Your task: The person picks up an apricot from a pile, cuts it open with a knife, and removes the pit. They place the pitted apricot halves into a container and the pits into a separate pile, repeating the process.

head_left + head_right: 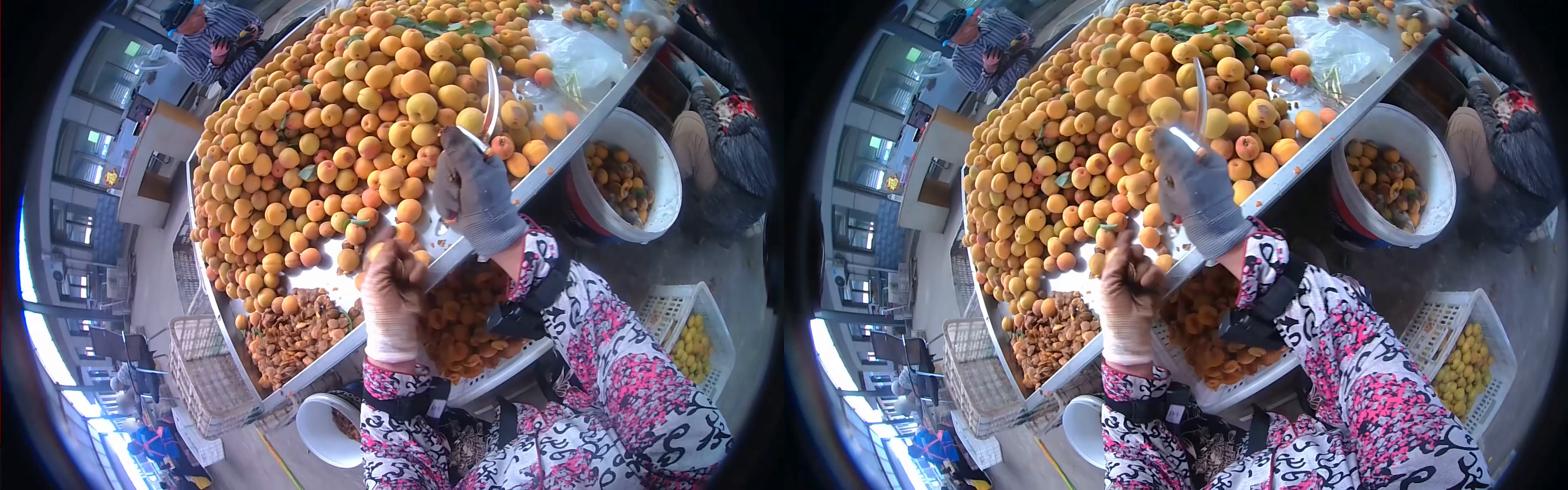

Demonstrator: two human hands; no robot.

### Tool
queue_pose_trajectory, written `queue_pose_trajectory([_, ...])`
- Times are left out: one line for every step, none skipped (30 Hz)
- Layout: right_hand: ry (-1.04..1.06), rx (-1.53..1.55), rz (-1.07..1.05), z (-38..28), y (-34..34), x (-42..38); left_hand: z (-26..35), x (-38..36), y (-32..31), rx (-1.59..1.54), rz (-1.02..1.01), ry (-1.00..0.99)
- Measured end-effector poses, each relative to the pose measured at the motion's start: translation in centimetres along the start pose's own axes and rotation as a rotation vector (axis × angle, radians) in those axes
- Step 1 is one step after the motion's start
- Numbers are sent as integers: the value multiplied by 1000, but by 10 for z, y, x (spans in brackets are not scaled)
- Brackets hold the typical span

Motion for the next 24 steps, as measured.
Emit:
queue_pose_trajectory([-2,6,-4,-3,3,-2,23,2,4,206,40,-165])
queue_pose_trajectory([-143,135,-27,7,2,-7,38,-1,-2,331,24,-301])
queue_pose_trajectory([-283,263,-50,16,-4,-12,53,-6,-13,454,8,-437])
queue_pose_trajectory([-247,168,-47,11,-6,-13,58,-7,-16,536,-46,-432])
queue_pose_trajectory([-249,169,-53,11,-8,-14,64,-8,-17,535,-42,-438])
queue_pose_trajectory([-259,90,-46,12,-7,-15,77,-13,-21,565,-24,-538])
queue_pose_trajectory([-268,10,-39,13,-5,-17,89,-19,-24,594,-6,-637])
queue_pose_trajectory([-268,3,-46,13,-5,-17,95,-22,-25,690,-31,-634])
queue_pose_trajectory([-268,4,-50,14,-5,-17,96,-28,-23,690,-29,-638])
queue_pose_trajectory([-273,8,-69,15,-6,-16,89,-31,-28,759,-78,-583])
queue_pose_trajectory([-279,11,-86,16,-7,-16,79,-33,-31,828,-126,-524])
queue_pose_trajectory([-282,10,-86,17,-7,-16,69,-30,-18,676,-55,-383])
queue_pose_trajectory([-288,-14,-86,17,-6,-16,62,-37,-22,763,-44,-336])
queue_pose_trajectory([-296,-39,-83,18,-5,-16,52,-42,-21,779,-77,-212])
queue_pose_trajectory([-298,-41,-76,18,-4,-17,40,-49,-19,793,-114,-84])
queue_pose_trajectory([-316,-49,-106,20,-7,-17,26,-55,-23,791,-158,35])
queue_pose_trajectory([-333,-57,-135,21,-9,-18,5,-64,-23,983,-180,258])
queue_pose_trajectory([-346,34,-157,30,-8,-20,-31,-64,-26,1028,-389,322])
queue_pose_trajectory([-308,-10,-160,30,-7,-18,-74,-67,-12,1120,-450,514])
queue_pose_trajectory([-282,-65,-127,29,-4,-17,-110,-70,1,1085,-511,542])
queue_pose_trajectory([-261,-124,-97,27,2,-17,-148,-83,35,1005,-401,796])
queue_pose_trajectory([-299,-103,-127,28,6,-18,-166,-84,54,1253,-597,710])
queue_pose_trajectory([-248,-101,-163,22,6,-15,-179,-86,65,1500,-797,597])
queue_pose_trajectory([-275,-126,-194,23,10,-15,-180,-90,73,1512,-771,630])
Point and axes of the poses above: each hand's wrist, its own x-axis towards the middle knuckle, its own y-axis out of the back of the hand, z = x × y, the point moved 10 cm from there along x, towards the middle knuckle, and after that the axes turned 11 degrees about -x, right-handed, at the moved point
